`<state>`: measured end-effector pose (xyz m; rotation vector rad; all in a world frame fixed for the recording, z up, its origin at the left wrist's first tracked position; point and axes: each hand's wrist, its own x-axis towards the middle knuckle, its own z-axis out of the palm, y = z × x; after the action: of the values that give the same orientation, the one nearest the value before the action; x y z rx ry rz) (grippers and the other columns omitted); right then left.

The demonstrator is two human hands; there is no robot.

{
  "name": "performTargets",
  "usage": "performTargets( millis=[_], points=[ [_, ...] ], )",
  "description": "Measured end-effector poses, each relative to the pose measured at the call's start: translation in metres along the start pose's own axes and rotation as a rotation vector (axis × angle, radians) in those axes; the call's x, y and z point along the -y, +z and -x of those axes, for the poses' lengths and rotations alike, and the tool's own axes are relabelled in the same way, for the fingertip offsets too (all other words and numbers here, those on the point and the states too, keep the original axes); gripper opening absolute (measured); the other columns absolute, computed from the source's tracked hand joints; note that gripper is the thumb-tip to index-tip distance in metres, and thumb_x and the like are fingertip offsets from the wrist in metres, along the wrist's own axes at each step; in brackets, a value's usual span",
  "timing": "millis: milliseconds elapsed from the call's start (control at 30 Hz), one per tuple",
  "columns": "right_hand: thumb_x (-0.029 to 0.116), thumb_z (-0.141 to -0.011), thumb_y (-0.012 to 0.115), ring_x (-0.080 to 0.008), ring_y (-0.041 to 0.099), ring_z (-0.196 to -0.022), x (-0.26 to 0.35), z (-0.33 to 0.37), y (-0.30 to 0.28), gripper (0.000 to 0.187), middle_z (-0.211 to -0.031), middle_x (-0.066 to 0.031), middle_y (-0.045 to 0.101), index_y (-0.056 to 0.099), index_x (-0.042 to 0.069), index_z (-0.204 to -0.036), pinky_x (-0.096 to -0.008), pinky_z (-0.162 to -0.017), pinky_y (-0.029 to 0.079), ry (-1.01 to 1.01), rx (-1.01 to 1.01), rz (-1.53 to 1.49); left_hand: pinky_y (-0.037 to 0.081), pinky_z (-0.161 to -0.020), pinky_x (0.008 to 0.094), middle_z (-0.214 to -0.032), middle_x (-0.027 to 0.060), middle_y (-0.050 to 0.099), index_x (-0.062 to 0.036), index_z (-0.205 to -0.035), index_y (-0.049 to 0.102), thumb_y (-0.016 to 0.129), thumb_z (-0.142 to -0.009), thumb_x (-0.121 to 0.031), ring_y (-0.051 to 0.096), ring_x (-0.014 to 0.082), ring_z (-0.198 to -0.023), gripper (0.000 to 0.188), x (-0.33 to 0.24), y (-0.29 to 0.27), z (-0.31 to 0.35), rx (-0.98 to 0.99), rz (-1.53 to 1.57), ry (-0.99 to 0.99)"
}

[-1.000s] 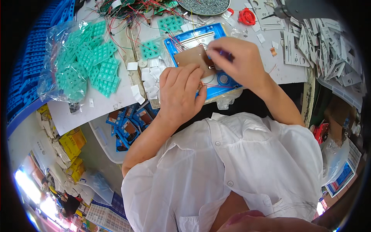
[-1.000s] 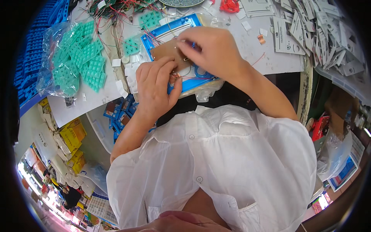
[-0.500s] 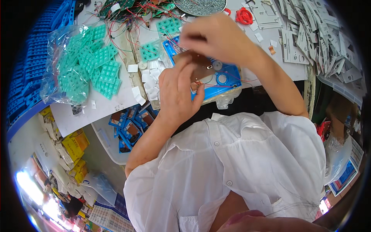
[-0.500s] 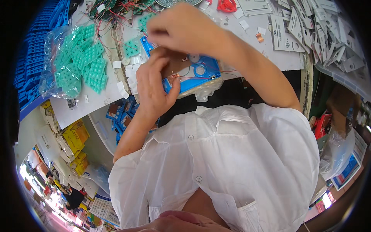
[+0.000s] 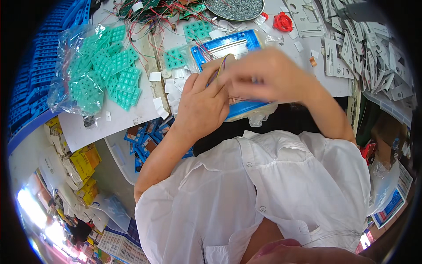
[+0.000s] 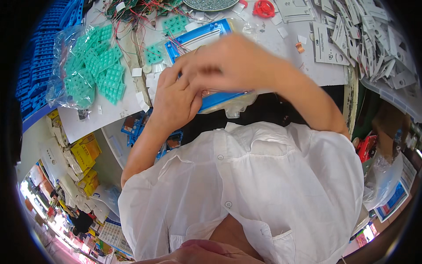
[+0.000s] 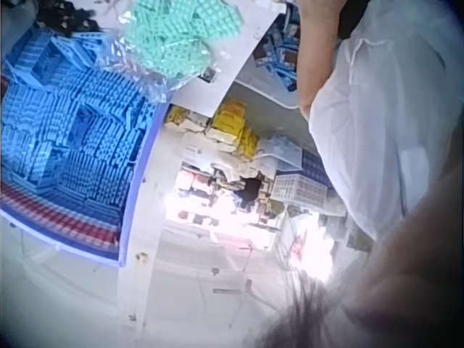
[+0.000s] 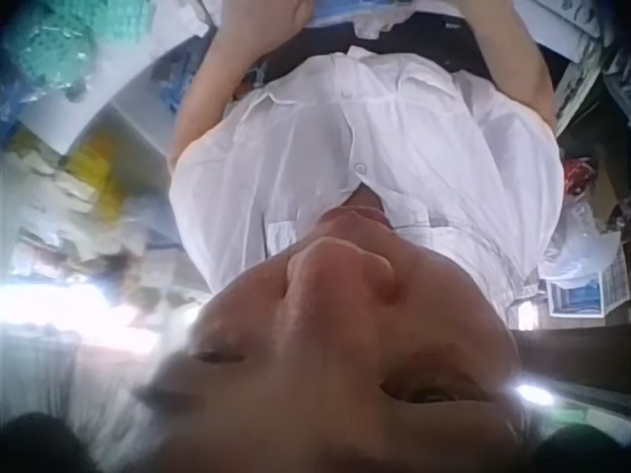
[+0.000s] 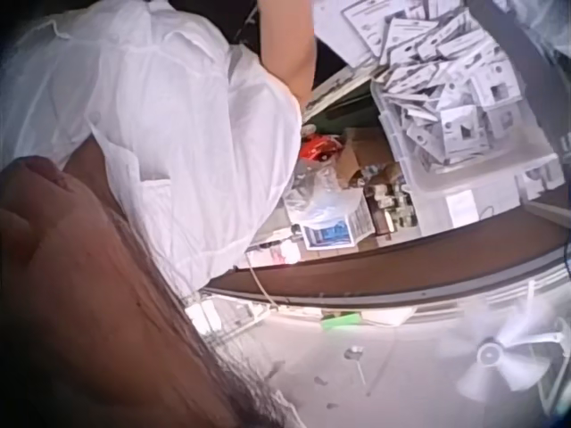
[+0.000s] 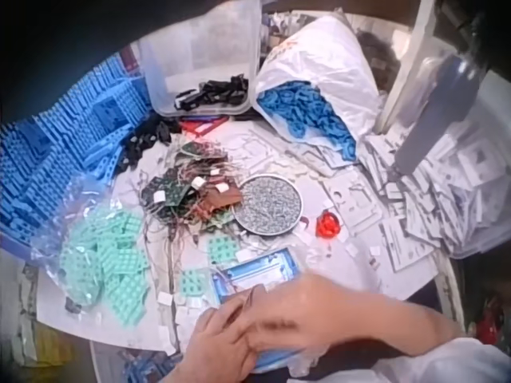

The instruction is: Assembling electronic components and plastic parts onto a blue toy casing using a glue gun.

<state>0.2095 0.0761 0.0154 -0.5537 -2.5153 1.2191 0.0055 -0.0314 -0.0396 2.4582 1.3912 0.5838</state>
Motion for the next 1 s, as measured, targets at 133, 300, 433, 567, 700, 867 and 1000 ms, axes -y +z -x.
performTargets(
  millis=[133,300,433,567,700,867,1000],
  points=[
    [0.014,-0.086,0.067,-0.0310,0.066,-0.083,-0.058,-0.061,-0.009,0.016,-0.087,-0.0115,0.069,0.073,0.008,-0.100,-0.0398,-0.077,0.054,-0.213,-0.316,0.320,0.038,-0.107,0.0490,-0.148,0.0157,0.055,0.0003,-0.138,0.060,0.064,-0.085,-0.009,0.049,0.0295,-0.140,0.054,-0.008,0.003,0.002,-0.015,-0.025,-0.031],
    [0.012,-0.090,0.069,-0.0248,0.067,-0.085,-0.092,-0.096,-0.004,0.019,-0.097,-0.0084,0.070,0.073,0.008,-0.108,-0.0385,-0.076,0.054,-0.204,-0.151,0.257,0.042,-0.104,0.0469,-0.137,0.0177,0.063,0.0016,-0.128,0.066,0.068,-0.082,-0.006,0.059,0.0311,-0.130,0.047,-0.007,0.004,0.005,-0.149,0.080,-0.012],
    [0.013,-0.087,0.069,-0.0308,0.066,-0.094,-0.073,-0.090,-0.029,0.016,-0.095,-0.0130,0.070,0.072,0.007,-0.101,-0.0417,-0.085,0.053,-0.105,0.029,0.286,0.050,-0.089,0.0445,-0.114,0.0146,0.073,0.0006,-0.108,0.071,0.073,-0.077,-0.002,0.069,0.0310,-0.108,0.031,0.000,0.001,0.003,-0.313,0.181,0.025],
    [0.017,-0.085,0.070,-0.0373,0.060,-0.115,-0.047,-0.069,-0.047,0.024,-0.112,-0.0203,0.067,0.069,0.003,-0.104,-0.0432,-0.098,0.050,0.044,0.240,0.385,0.050,-0.071,0.0408,-0.083,0.0098,0.071,-0.0038,-0.081,0.069,0.076,-0.079,-0.005,0.068,0.0288,-0.077,0.008,0.008,-0.009,-0.012,-0.392,0.094,-0.101],
    [0.009,-0.083,0.074,-0.0273,0.064,-0.094,-0.063,-0.037,-0.038,0.013,-0.093,-0.0077,0.066,0.069,0.008,-0.096,-0.0393,-0.079,0.053,-0.141,-0.061,0.531,0.048,-0.060,0.0436,-0.063,0.0114,0.065,-0.0048,-0.068,0.065,0.075,-0.087,-0.022,0.063,0.0320,-0.059,0.027,0.018,-0.018,-0.046,-0.410,0.089,-0.450],
    [0.007,-0.080,0.076,-0.0276,0.063,-0.090,-0.062,-0.025,-0.027,0.013,-0.090,-0.0063,0.064,0.067,0.007,-0.090,-0.0393,-0.076,0.052,-0.135,-0.104,0.566,0.044,-0.057,0.0399,-0.060,0.0147,0.058,0.0006,-0.070,0.063,0.071,-0.092,-0.045,0.055,0.0291,-0.054,0.051,0.052,-0.028,-0.063,-0.097,-0.023,-0.752],
    [0.007,-0.078,0.077,-0.0275,0.063,-0.089,-0.059,-0.027,-0.026,0.014,-0.089,-0.0060,0.064,0.068,0.007,-0.089,-0.0391,-0.076,0.052,-0.250,-0.166,0.444,0.044,-0.056,0.0416,-0.060,0.0137,0.059,0.0001,-0.070,0.063,0.072,-0.091,-0.039,0.055,0.0287,-0.055,0.046,0.056,-0.021,-0.060,-0.207,0.123,-0.713]
  ],
)
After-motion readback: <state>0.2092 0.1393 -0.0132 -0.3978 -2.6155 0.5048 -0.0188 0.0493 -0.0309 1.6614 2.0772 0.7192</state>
